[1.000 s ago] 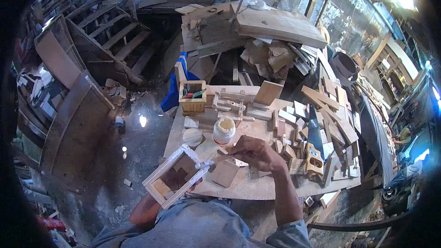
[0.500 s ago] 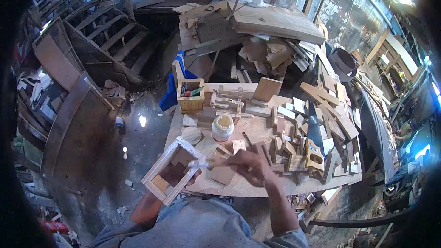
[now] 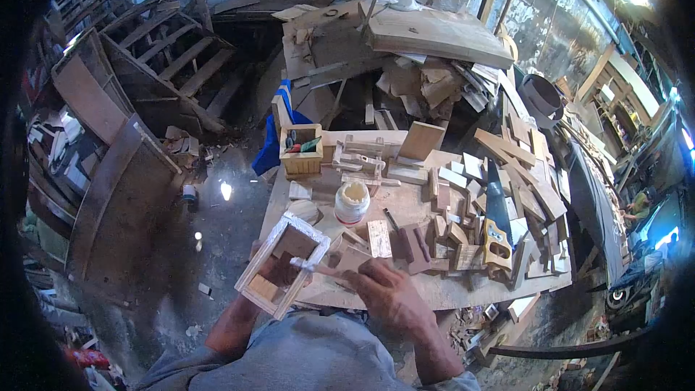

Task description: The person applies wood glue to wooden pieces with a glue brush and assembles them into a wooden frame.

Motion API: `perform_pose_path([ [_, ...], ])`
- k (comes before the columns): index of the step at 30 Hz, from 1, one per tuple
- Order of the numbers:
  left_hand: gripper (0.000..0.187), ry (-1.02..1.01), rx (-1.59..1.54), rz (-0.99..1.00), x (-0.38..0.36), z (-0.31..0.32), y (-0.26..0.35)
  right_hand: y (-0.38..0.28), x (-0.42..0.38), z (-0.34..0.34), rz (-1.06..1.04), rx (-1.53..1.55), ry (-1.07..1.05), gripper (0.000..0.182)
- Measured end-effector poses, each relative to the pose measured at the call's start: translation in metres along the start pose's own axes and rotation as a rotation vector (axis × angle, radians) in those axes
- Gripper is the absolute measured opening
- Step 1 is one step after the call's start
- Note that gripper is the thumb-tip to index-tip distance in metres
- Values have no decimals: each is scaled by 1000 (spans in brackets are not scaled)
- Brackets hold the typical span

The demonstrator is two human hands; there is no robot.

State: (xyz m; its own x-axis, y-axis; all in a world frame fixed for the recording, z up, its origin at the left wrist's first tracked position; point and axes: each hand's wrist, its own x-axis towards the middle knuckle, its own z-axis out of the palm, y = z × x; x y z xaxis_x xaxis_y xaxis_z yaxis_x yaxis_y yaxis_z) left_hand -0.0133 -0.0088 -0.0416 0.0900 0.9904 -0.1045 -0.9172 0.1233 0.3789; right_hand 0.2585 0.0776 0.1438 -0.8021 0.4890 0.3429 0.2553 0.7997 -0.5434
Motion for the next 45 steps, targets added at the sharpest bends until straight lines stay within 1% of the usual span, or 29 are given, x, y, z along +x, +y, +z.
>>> perform_pose_path([
  [1,96,62,4,30,1,-5,-2,3,-2,3,19,56,22,37],
  [2,97,40,20,74,3,-10,-6,11,-4,7,39,112,43,37],
  [3,98,9,-3,71,3,-15,-9,17,-6,11,59,167,64,37],
  [4,99,-22,-26,67,3,-4,-7,21,-4,12,107,290,130,28],
  [7,104,-113,-198,-36,-7,21,4,28,-13,22,444,517,259,19],
  [8,106,-125,-246,-42,-6,23,5,23,-17,24,548,670,250,20],
  [11,109,-130,-329,-66,-8,33,9,26,-22,55,668,1004,253,21],
  [12,106,-145,-340,-74,-7,32,9,26,-23,65,665,1003,219,25],
  [15,94,-211,-349,-84,-8,23,8,27,-28,80,703,1156,230,21],
  [16,91,-234,-342,-78,-8,27,11,25,-27,74,745,1137,265,22],
  [17,93,-246,-331,-62,-9,32,12,32,-31,71,725,1133,278,22],
  [20,93,-276,-311,-112,-6,34,16,39,-35,61,654,1125,332,23],
  [23,99,-305,-480,-127,2,17,6,24,-21,61,641,871,204,23],
  [24,101,-282,-537,-136,2,14,4,26,-18,63,609,767,247,23],
  [25,103,-260,-595,-144,2,17,4,33,-15,66,628,781,303,23],
  [27,102,-147,-663,-193,-10,52,11,53,-11,67,666,804,402,23],
  [30,97,-228,-479,-116,-4,31,7,58,-8,49,640,809,422,22],
  [31,94,-128,-380,-101,-2,15,5,54,-5,44,622,785,421,21],
  [33,88,70,-181,-72,0,-28,-1,32,10,35,457,557,371,17],
  [34,85,86,-106,-69,0,-48,-5,21,19,33,375,445,348,15],
  [35,83,100,-30,-67,0,-66,-9,14,27,30,160,235,295,22],
  [37,73,162,-59,-96,-3,-37,1,16,31,45,47,137,265,32],
  [38,67,212,-169,-126,-13,31,20,10,36,45,48,86,193,30],
  [40,61,151,-190,-134,-13,42,23,-4,47,42,52,-12,47,26],
  [41,60,35,-103,-110,1,-9,8,-5,48,45,-13,-4,37,27],
  [42,59,-80,-16,-87,7,-46,-3,-6,49,48,-76,5,26,28],
  [43,60,16,23,-96,2,-61,-9,-7,49,51,-138,16,15,29],
  [44,60,113,61,-105,-4,-74,-13,-12,52,48,-160,61,50,29],
  [45,63,136,116,-88,-6,-63,-9,-8,54,47,-123,91,74,28],
])
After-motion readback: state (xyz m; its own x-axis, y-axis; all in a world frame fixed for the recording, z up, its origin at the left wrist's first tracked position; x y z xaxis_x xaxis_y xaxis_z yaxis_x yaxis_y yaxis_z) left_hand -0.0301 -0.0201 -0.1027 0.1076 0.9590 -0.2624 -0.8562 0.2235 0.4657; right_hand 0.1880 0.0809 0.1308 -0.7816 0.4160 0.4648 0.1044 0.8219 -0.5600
